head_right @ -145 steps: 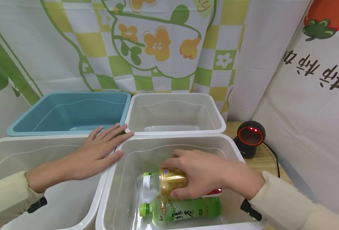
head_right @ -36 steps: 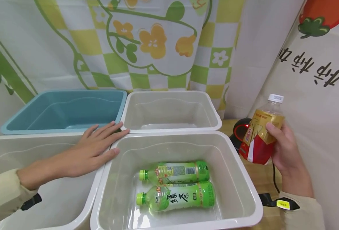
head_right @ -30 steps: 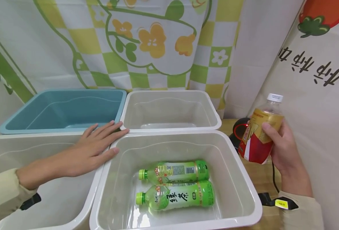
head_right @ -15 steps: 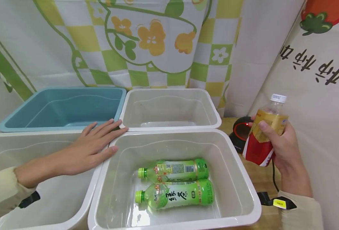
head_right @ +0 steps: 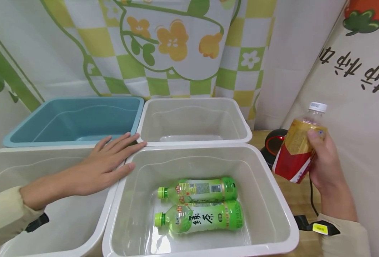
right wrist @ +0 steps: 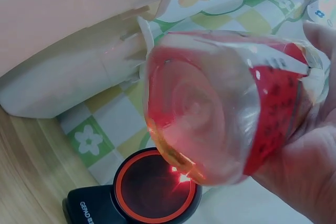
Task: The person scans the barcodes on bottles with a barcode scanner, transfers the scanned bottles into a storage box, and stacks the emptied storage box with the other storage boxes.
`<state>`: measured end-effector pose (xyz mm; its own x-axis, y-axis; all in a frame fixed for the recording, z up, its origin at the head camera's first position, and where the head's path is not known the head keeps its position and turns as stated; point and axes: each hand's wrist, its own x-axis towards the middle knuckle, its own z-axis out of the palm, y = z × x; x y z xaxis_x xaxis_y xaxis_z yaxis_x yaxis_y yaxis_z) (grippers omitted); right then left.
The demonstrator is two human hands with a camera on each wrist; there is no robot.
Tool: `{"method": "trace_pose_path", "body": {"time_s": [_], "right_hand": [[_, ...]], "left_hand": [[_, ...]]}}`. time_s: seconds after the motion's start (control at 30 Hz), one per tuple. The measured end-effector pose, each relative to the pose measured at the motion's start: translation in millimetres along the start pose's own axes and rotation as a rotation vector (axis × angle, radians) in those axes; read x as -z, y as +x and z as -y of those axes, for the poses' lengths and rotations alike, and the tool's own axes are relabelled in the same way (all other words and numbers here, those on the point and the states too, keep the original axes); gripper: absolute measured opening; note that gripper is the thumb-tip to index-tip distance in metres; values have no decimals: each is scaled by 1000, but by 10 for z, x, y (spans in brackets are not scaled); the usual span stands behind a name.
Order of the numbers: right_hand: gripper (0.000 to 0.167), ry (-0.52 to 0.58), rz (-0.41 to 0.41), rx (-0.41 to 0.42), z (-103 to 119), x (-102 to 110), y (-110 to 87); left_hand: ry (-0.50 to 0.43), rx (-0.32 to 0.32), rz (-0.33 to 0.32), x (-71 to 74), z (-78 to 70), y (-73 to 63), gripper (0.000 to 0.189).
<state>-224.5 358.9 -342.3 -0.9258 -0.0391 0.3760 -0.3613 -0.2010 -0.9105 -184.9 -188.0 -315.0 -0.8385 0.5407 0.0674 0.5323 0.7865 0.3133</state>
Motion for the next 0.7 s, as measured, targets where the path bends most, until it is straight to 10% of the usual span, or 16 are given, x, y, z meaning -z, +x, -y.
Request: {"method": "trace_pose_path", "body": {"time_s": [0.7], "right_hand": [[34, 75, -18, 26, 29, 1, 0]], "left_hand": [[-6, -5, 17, 63, -51, -2, 60]]}}
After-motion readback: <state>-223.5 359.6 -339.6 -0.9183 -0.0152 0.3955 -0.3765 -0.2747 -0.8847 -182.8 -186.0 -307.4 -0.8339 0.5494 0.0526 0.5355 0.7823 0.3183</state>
